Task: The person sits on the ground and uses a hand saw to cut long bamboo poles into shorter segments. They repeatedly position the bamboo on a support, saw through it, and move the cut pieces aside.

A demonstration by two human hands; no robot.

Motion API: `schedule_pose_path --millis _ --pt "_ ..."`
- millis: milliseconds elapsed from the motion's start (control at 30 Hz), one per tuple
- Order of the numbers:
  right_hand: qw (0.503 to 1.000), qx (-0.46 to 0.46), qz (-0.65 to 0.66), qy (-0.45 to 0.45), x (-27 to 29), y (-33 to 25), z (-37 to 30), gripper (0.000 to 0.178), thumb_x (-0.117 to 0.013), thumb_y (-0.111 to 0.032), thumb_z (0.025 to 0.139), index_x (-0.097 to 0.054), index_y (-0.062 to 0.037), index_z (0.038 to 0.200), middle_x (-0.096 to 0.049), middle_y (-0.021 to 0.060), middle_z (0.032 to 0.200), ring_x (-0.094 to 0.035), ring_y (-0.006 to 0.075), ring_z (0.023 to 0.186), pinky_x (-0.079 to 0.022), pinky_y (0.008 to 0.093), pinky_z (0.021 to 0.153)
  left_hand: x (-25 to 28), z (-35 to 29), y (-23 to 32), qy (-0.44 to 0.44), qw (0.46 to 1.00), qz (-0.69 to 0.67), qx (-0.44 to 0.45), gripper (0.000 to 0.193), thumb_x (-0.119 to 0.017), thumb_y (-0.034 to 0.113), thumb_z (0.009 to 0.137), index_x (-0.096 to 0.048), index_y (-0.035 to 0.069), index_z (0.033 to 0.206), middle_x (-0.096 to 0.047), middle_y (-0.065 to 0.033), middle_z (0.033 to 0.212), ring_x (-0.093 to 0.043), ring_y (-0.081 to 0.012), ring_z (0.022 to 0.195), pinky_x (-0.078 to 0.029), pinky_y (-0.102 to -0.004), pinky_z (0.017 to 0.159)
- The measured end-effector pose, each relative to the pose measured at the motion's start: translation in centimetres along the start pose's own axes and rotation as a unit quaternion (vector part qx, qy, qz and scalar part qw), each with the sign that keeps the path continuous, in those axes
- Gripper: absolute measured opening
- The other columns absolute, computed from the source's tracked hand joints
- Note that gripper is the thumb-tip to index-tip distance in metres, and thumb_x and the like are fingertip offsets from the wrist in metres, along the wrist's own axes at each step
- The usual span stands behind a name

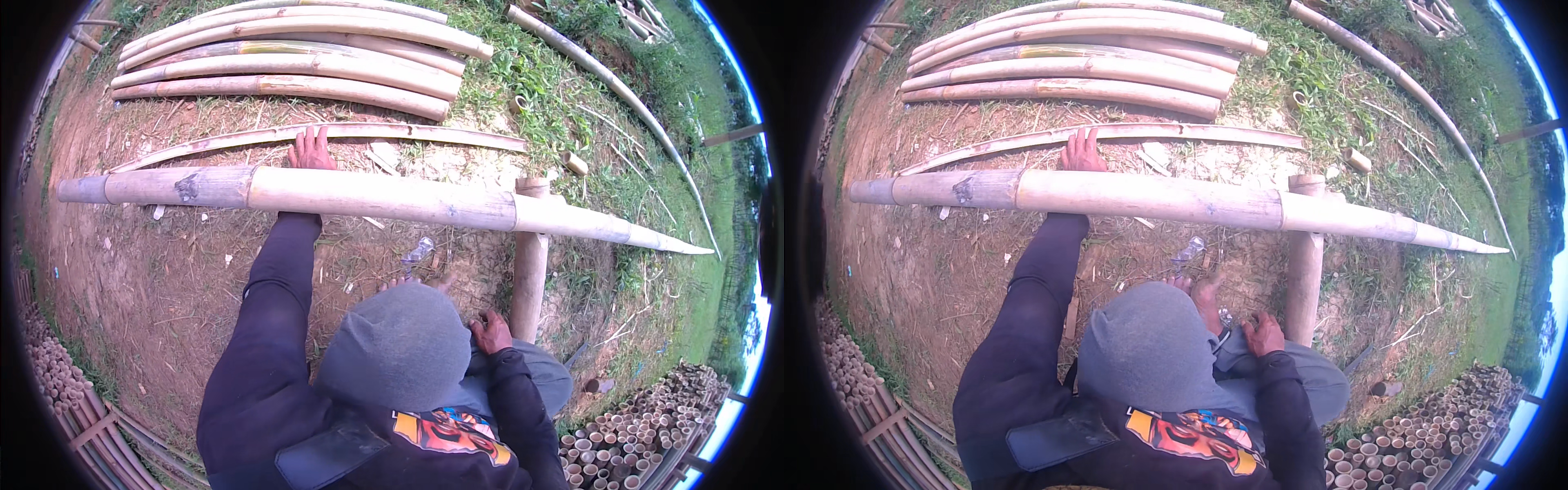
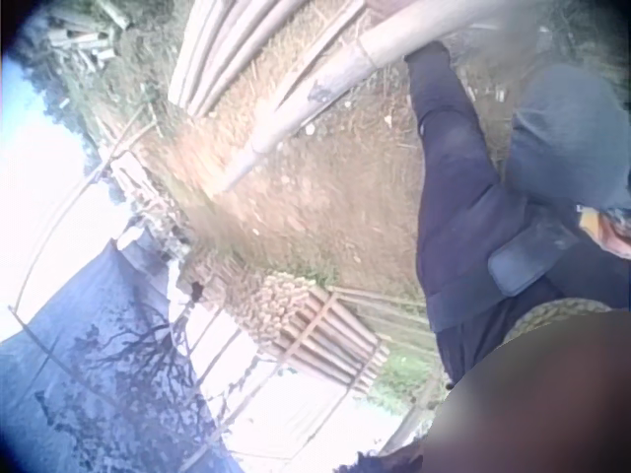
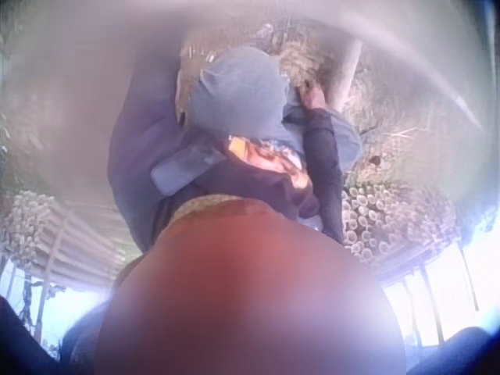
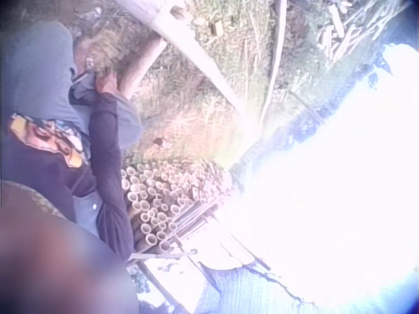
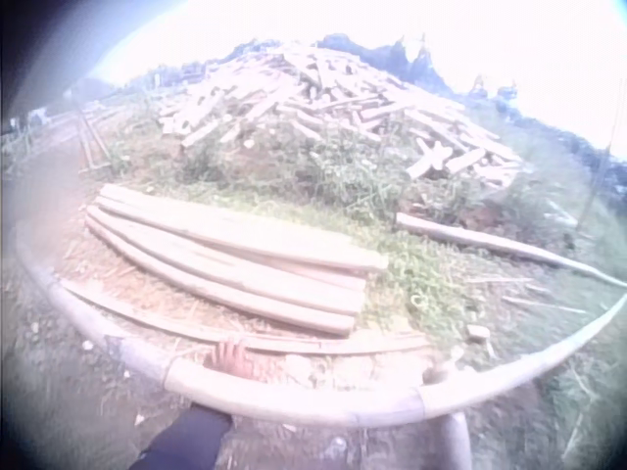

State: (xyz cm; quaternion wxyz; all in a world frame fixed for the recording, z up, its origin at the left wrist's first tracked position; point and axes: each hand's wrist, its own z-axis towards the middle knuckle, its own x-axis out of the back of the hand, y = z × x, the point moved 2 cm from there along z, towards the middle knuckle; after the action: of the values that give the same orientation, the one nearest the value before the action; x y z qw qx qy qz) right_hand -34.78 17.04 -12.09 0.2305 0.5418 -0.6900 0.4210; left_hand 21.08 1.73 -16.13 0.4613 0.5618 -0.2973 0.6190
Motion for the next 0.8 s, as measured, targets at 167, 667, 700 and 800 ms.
schedule_pose_path --millis 167,667,700,800 --pt "0.998 -0.027 -0.037 -0.047 0.2 -0.9 -0.2 0.048 -0.072 -0.042 0.096 -0.07 -0.0059 0.129 -0.071 0.0248 0.127 -0.068 0.0437 0.119 -0.055 0.0505 0.102 -2.3 1.9 -0.7 -0.038 0.998 0.035 0.018 0.078 -0.077 0.02 0.086 -0.048 0.023 0.158 -0.053 -0.0139 0.15 -0.047 -0.0359 0.144 -0.032 -0.062 0.119" --pt "0.992 0.105 0.003 0.075 1.6 -3.0 -1.3 0.038 -0.075 -0.026 0.092 -0.069 -0.0035 0.121 -0.07 0.0249 0.115 -0.069 0.0464 0.106 -0.056 0.0531 0.092 3.2 -6.7 -18.8 -0.011 0.996 -0.019 0.082 0.047 -0.047 0.042 0.11 -0.066 0.007 0.136 -0.065 -0.0162 0.147 -0.057 -0.0345 0.14 -0.037 -0.049 0.123" --pt "0.988 0.127 0.003 0.09 2.2 -4.0 -1.3 0.037 -0.077 -0.021 0.089 -0.069 -0.0037 0.121 -0.069 0.0239 0.115 -0.068 0.0457 0.104 -0.055 0.0534 0.088 4.4 -7.2 -19.9 -0.022 0.996 0.036 0.084 0.047 -0.049 0.04 0.108 -0.066 0.008 0.138 -0.063 -0.0147 0.149 -0.054 -0.0341 0.142 -0.036 -0.052 0.121" --pt "0.94 0.281 -0.063 0.184 4.5 -8.7 -0.6 0.046 -0.08 -0.012 0.083 -0.066 -0.006 0.127 -0.066 0.0159 0.13 -0.062 0.0368 0.123 -0.046 0.0524 0.106 7.9 -11.0 -20.9 -0.013 0.977 0.209 0.04 0.03 -0.051 0.031 0.103 -0.072 0.019 0.12 -0.069 -0.0057 0.131 -0.057 -0.0252 0.132 -0.033 -0.0608 0.116"
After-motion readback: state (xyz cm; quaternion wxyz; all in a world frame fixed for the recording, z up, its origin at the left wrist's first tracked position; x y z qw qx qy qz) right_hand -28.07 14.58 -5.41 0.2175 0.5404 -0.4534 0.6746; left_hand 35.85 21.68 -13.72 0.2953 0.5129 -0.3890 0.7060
